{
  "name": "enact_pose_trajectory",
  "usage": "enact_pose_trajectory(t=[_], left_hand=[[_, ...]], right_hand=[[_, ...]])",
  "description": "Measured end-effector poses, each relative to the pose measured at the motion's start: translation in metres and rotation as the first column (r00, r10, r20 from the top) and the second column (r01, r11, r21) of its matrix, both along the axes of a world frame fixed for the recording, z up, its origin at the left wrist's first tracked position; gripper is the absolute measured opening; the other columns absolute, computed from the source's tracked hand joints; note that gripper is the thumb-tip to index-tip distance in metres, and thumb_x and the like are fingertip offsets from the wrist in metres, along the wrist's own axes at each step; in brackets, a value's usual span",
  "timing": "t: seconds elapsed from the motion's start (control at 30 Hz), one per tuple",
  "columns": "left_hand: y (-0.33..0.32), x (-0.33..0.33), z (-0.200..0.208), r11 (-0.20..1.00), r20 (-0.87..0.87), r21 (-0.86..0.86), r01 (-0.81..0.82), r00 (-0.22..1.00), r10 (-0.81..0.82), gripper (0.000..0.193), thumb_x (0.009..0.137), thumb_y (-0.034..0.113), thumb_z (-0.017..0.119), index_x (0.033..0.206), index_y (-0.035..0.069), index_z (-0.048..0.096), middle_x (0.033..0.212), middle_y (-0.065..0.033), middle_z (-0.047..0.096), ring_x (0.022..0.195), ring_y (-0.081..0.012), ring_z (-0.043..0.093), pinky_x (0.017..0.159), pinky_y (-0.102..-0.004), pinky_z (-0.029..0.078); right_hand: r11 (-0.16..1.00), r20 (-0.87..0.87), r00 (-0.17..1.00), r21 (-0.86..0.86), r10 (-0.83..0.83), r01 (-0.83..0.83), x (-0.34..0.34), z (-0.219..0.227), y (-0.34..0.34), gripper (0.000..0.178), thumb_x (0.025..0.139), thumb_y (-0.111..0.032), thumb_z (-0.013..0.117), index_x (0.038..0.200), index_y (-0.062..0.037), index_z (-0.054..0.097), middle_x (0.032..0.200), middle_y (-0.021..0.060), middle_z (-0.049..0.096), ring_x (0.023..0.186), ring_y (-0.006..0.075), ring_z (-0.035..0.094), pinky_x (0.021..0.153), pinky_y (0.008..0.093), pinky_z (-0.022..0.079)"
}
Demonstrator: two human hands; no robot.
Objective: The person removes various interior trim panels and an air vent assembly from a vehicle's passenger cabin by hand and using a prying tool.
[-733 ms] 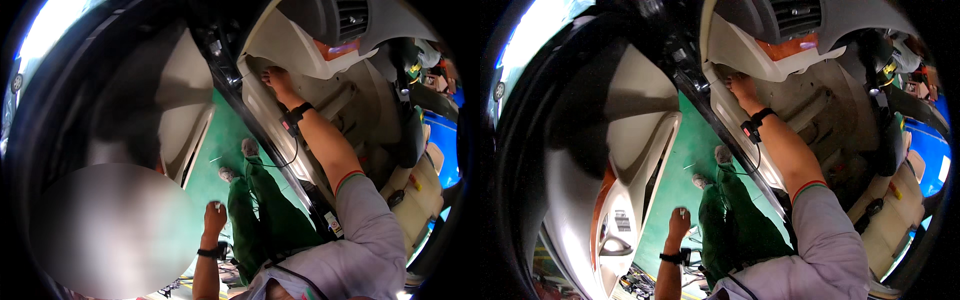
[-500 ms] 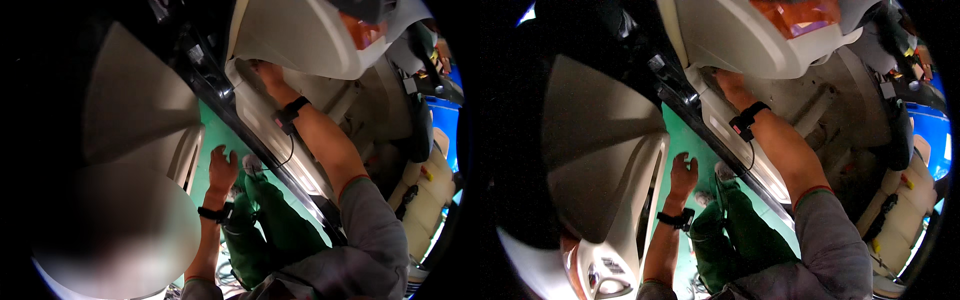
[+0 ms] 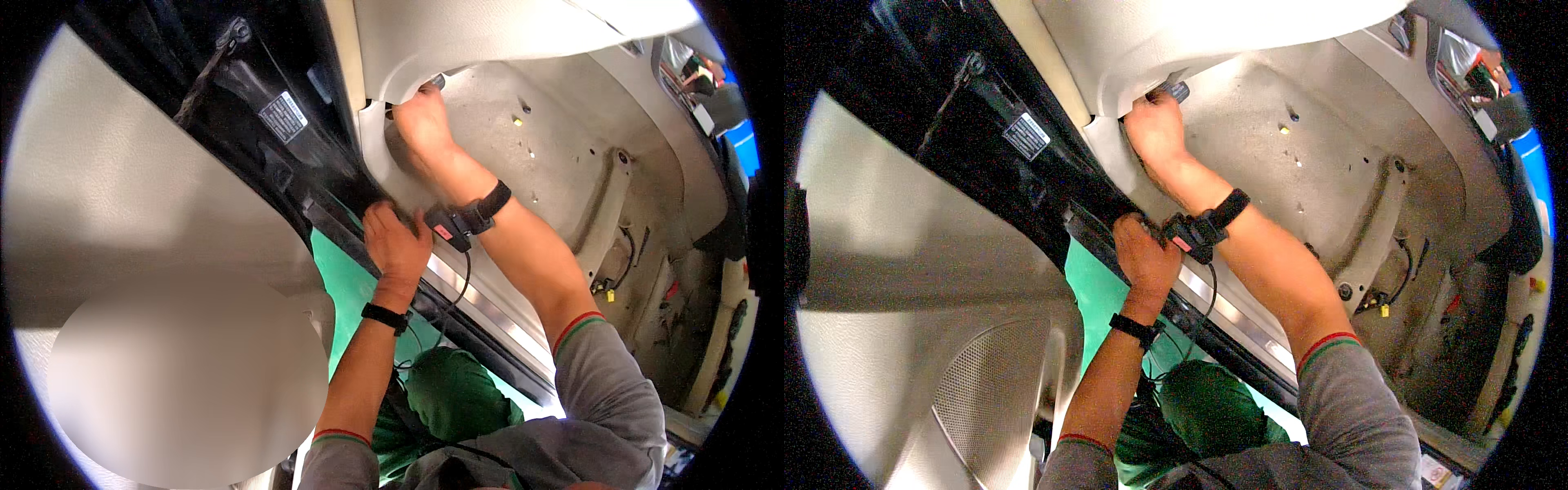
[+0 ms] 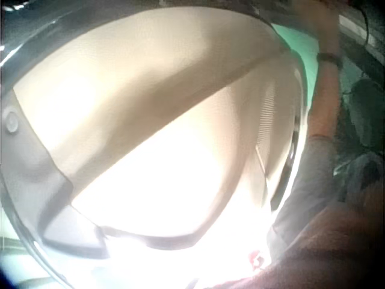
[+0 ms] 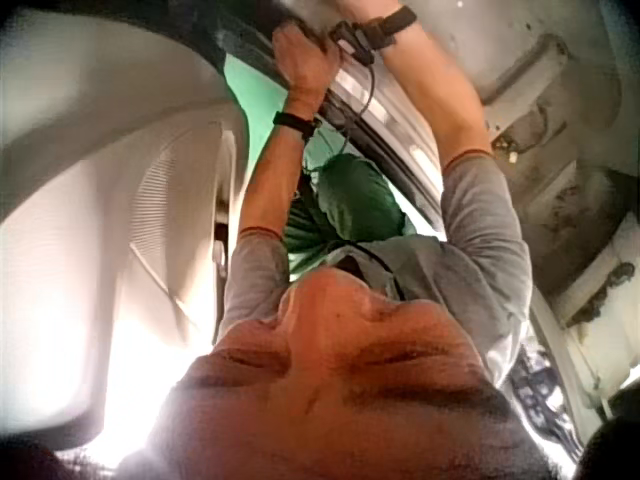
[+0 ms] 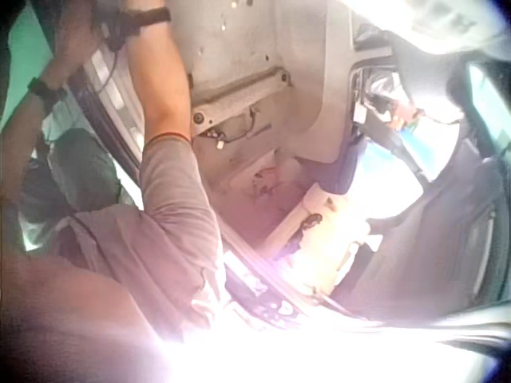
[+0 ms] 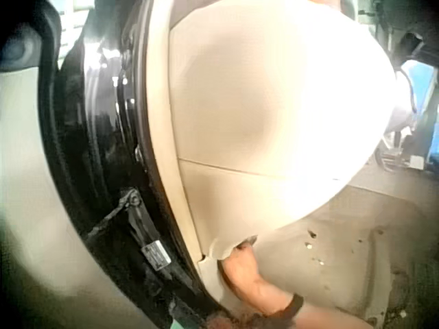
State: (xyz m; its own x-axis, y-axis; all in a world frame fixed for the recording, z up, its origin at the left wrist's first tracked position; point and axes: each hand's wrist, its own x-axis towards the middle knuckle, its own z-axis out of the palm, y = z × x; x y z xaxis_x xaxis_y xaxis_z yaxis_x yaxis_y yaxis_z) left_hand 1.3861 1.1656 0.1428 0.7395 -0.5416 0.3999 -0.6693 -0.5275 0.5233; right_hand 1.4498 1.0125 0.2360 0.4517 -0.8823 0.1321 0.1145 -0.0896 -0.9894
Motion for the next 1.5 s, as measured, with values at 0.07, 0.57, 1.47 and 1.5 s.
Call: enact_pose_trajectory(t=[0.07,0.57,1.47,1.5], left_hand=[[0.002,0.007,-0.005,0.998,0.005,-0.07,0.0,1.0,0.0,0.036,0.081,0.021,0.068,0.103,-0.002,0.051,0.103,-0.0216,0.054,0.1,-0.0417,0.053,0.086,-0.0501,0.045],[-0.006,-0.004,-0.005,0.998,0.042,0.037,-0.058,0.997,0.057,0.036,0.072,0.016,0.068,0.097,-0.002,0.049,0.103,-0.0223,0.054,0.097,-0.0422,0.054,0.085,-0.0494,0.048],[-0.004,0.005,-0.005,0.999,0.017,0.037,-0.004,1.0,0.004,0.033,0.072,0.018,0.065,0.092,-0.002,0.049,0.095,-0.0235,0.054,0.095,-0.0437,0.053,0.084,-0.052,0.045],[-0.001,0.009,-0.008,0.999,0.045,0.045,-0.015,0.999,0.013,0.033,0.072,0.02,0.065,0.09,-0.001,0.049,0.096,-0.0228,0.054,0.094,-0.043,0.053,0.082,-0.0513,0.046]], right_hand=[[0.98,0.052,0.998,0.194,0.024,-0.033,0.01,0.0,0.001,0.03,0.095,-0.021,0.053,0.109,0.0026,0.067,0.1,0.0195,0.07,0.092,0.0312,0.065,0.085,0.0388,0.049],[0.912,0.039,0.995,0.398,0.095,-0.103,0.009,-0.017,-0.008,0.032,0.094,-0.023,0.052,0.109,0.0022,0.064,0.101,0.0141,0.068,0.086,0.0267,0.063,0.076,0.0418,0.05],[-0.326,-0.431,0.541,-0.477,-0.722,-0.816,-0.019,-0.045,-0.019,0.014,0.082,-0.017,0.06,0.087,-0.0079,0.07,0.09,0.0106,0.069,0.089,0.0243,0.066,0.079,0.0327,0.053],[-0.339,-0.407,0.496,-0.399,-0.767,-0.852,-0.017,-0.043,-0.012,0.015,0.083,-0.018,0.059,0.088,-0.0088,0.071,0.093,0.0099,0.069,0.092,0.024,0.066,0.079,0.0322,0.052]])
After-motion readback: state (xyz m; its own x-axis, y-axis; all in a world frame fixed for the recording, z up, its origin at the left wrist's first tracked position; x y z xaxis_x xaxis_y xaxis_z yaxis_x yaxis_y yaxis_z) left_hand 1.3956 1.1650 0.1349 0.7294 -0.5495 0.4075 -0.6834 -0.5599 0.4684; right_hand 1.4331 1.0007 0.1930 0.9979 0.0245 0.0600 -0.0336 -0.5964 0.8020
